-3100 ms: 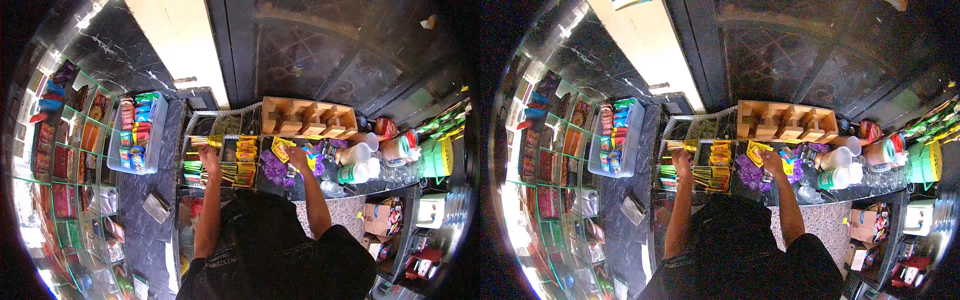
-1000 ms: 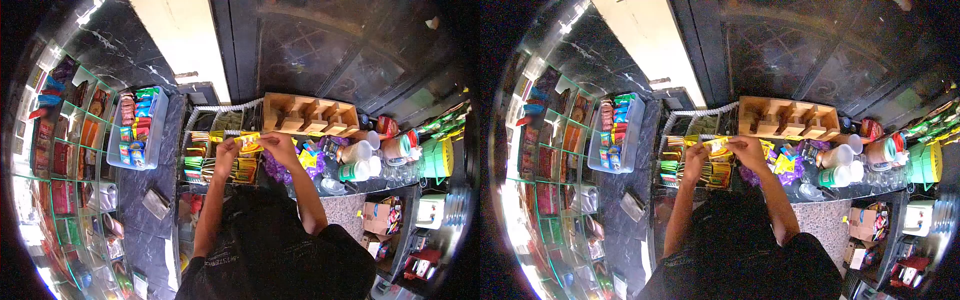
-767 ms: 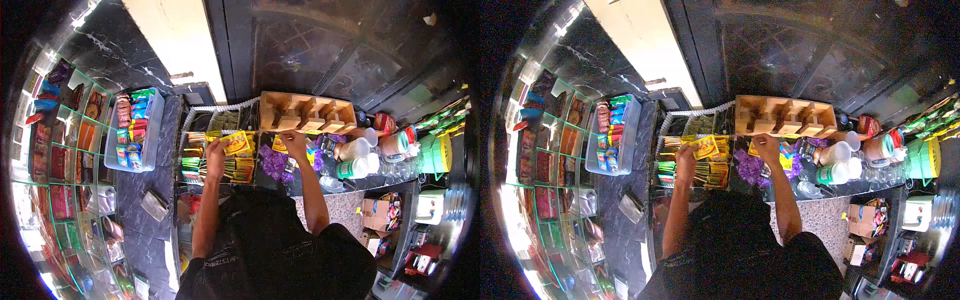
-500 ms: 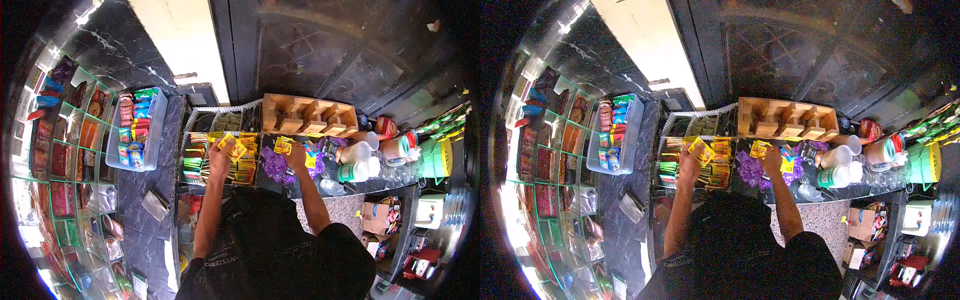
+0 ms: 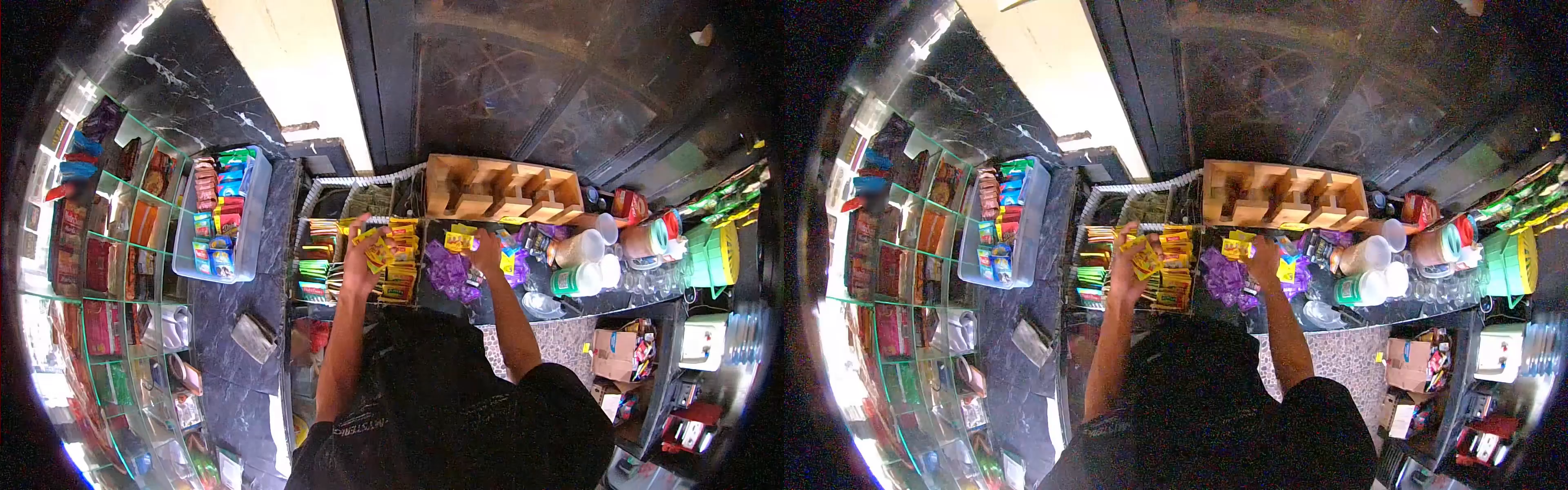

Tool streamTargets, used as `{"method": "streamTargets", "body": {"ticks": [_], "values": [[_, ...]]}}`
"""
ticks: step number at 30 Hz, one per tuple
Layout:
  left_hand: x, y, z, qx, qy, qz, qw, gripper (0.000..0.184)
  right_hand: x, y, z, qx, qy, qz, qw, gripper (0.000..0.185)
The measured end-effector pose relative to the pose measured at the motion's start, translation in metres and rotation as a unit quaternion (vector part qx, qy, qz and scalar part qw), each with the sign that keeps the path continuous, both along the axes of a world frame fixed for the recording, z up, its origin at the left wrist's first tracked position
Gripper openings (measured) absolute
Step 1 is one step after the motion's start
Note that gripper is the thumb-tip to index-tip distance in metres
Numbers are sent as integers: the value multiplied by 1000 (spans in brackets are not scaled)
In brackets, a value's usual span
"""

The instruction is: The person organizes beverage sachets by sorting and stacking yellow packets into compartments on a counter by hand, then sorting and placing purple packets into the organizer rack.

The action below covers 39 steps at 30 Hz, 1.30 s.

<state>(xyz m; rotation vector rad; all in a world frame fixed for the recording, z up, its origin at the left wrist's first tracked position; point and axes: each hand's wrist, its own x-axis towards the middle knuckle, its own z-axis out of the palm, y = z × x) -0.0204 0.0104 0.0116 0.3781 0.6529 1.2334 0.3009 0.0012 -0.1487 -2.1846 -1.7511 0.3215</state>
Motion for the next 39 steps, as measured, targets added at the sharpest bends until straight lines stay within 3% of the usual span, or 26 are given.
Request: {"method": "streamTargets", "body": {"ticks": [4, 7, 9, 11, 16, 19, 21, 22, 26, 28, 33, 35, 37, 39], "values": [[1, 2, -14, -22, 38, -44, 998, 22, 2, 5, -1, 67, 68, 30, 995, 32], [5, 2, -23, -31, 41, -60, 997, 22, -3, 6, 18, -1, 152, -40, 988, 26], [7, 2, -22, -32, 56, -62, 996, 22, 0, 7, 18, -6, 105, -35, 994, 24], [7, 3, -16, -34, 70, -61, 995, 23, 5, 4, 15, 70, 29, -30, 997, 23], [7, 4, -9, -25, 92, -50, 994, 24, 15, 8, 11, 98, 76, -26, 992, 22], [9, 1, -14, -13, 124, -75, 989, 28, 4, 13, 30, 16, 109, -39, 993, 25], [15, -2, -22, -9, 146, -86, 985, 30, -9, 17, 39, 8, 329, 43, 943, 32], [18, -3, -26, -5, 168, -96, 981, 32, -20, 11, 54, 63, 352, 71, 931, 35], [34, -9, -22, -42, 129, -106, 985, 37, -64, 8, 125, 16, 407, 110, 906, 30], [35, -10, -17, -22, 228, -142, 963, 38, -76, 7, 149, 28, 402, 117, 908, 29], [29, -9, -8, 6, 217, -143, 965, 37, -91, 12, 174, 104, 364, 144, 914, 25], [27, -8, -2, 1, 197, -132, 971, 35, -96, 16, 178, 244, 284, 77, 924, 22], [27, -8, 2, -20, 145, -85, 986, 31, -101, 13, 191, 247, 286, 82, 922, 27], [30, -9, 13, -24, 113, -72, 991, 29, -118, 3, 206, 300, 277, 182, 895, 47]]}}
